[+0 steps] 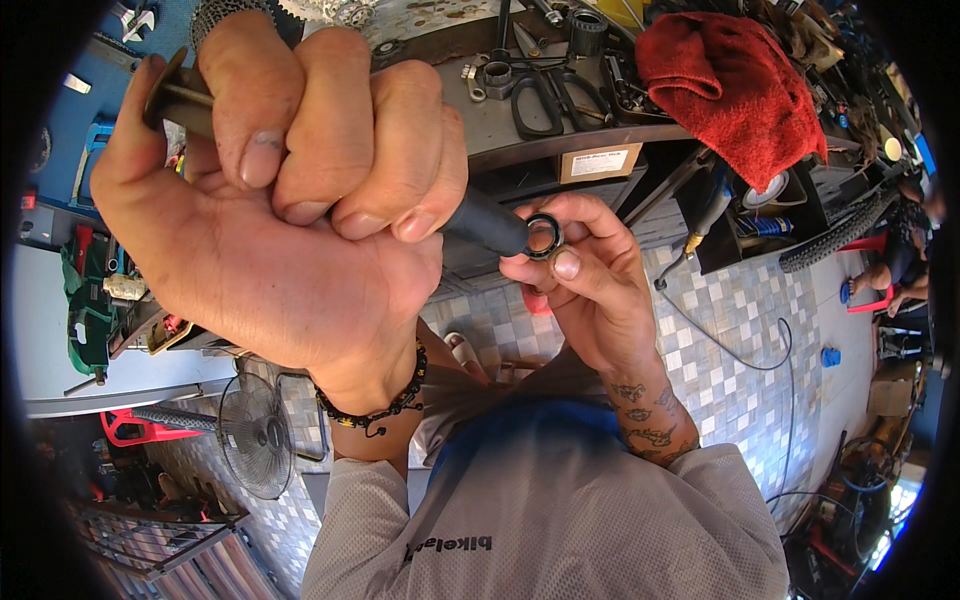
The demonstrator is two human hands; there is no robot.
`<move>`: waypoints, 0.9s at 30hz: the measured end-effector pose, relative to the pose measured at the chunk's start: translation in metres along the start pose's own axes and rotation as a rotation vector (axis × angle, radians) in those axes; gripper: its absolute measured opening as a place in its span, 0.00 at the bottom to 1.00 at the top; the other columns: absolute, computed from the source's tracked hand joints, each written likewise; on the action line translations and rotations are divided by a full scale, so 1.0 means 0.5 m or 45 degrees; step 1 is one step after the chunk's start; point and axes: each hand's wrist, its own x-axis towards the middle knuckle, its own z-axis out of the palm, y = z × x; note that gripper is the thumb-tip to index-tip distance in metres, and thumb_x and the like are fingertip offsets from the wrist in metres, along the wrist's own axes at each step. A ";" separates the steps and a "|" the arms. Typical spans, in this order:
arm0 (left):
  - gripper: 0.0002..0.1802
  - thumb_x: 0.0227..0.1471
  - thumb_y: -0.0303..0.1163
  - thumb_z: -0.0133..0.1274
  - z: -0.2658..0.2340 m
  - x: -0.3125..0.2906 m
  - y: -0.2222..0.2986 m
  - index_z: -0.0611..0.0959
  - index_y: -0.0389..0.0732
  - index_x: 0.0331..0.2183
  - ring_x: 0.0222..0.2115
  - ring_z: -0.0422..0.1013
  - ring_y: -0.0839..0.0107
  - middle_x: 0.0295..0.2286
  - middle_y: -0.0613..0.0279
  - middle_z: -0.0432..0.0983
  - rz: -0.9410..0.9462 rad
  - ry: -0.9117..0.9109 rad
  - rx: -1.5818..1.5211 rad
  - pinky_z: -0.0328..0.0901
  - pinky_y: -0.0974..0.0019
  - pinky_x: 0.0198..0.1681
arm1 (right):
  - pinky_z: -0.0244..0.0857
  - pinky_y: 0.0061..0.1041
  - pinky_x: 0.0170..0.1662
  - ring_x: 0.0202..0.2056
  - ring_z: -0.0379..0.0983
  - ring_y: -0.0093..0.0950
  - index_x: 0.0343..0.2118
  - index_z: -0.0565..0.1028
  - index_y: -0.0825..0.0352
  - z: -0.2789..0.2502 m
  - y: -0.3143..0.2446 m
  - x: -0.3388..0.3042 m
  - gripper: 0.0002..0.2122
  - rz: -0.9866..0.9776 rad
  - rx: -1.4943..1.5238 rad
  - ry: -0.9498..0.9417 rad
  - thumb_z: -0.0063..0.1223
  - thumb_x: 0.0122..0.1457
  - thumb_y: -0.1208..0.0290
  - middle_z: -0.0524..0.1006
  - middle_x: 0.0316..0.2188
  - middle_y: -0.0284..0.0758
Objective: The person repeatedly applies grease to small bicycle bearings using a syringe, then uses a utility knife to scrape or clean the bearing surfaces. The person handles multiple bearings one at a time, placing them back on the workbench after each treatment.
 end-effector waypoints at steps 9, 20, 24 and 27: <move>0.20 0.64 0.45 0.39 0.018 0.011 -0.003 0.64 0.50 0.20 0.13 0.49 0.77 0.13 0.73 0.54 -0.003 -0.005 -0.019 0.52 0.67 0.16 | 0.75 0.42 0.59 0.51 0.75 0.28 0.51 0.75 0.69 0.000 -0.002 0.000 0.17 -0.006 -0.039 -0.001 0.60 0.58 0.87 0.75 0.52 0.44; 0.19 0.63 0.44 0.37 0.043 0.027 -0.007 0.64 0.50 0.20 0.13 0.50 0.77 0.14 0.73 0.54 0.016 -0.019 -0.071 0.53 0.67 0.17 | 0.74 0.42 0.59 0.51 0.75 0.28 0.52 0.74 0.69 -0.004 -0.002 -0.001 0.19 -0.040 -0.060 -0.034 0.59 0.58 0.88 0.74 0.53 0.44; 0.19 0.64 0.43 0.37 0.057 0.022 -0.028 0.64 0.50 0.21 0.14 0.50 0.77 0.14 0.73 0.54 0.116 0.014 -0.273 0.53 0.67 0.18 | 0.74 0.41 0.59 0.52 0.75 0.29 0.52 0.74 0.68 -0.005 -0.001 -0.001 0.19 -0.054 -0.080 -0.037 0.59 0.58 0.89 0.74 0.53 0.44; 0.19 0.64 0.42 0.37 0.054 0.032 -0.012 0.64 0.50 0.21 0.14 0.50 0.77 0.14 0.73 0.55 0.039 -0.021 -0.156 0.53 0.67 0.18 | 0.74 0.41 0.59 0.52 0.75 0.29 0.52 0.74 0.68 -0.007 0.000 0.000 0.19 -0.071 -0.090 -0.052 0.59 0.58 0.89 0.74 0.53 0.44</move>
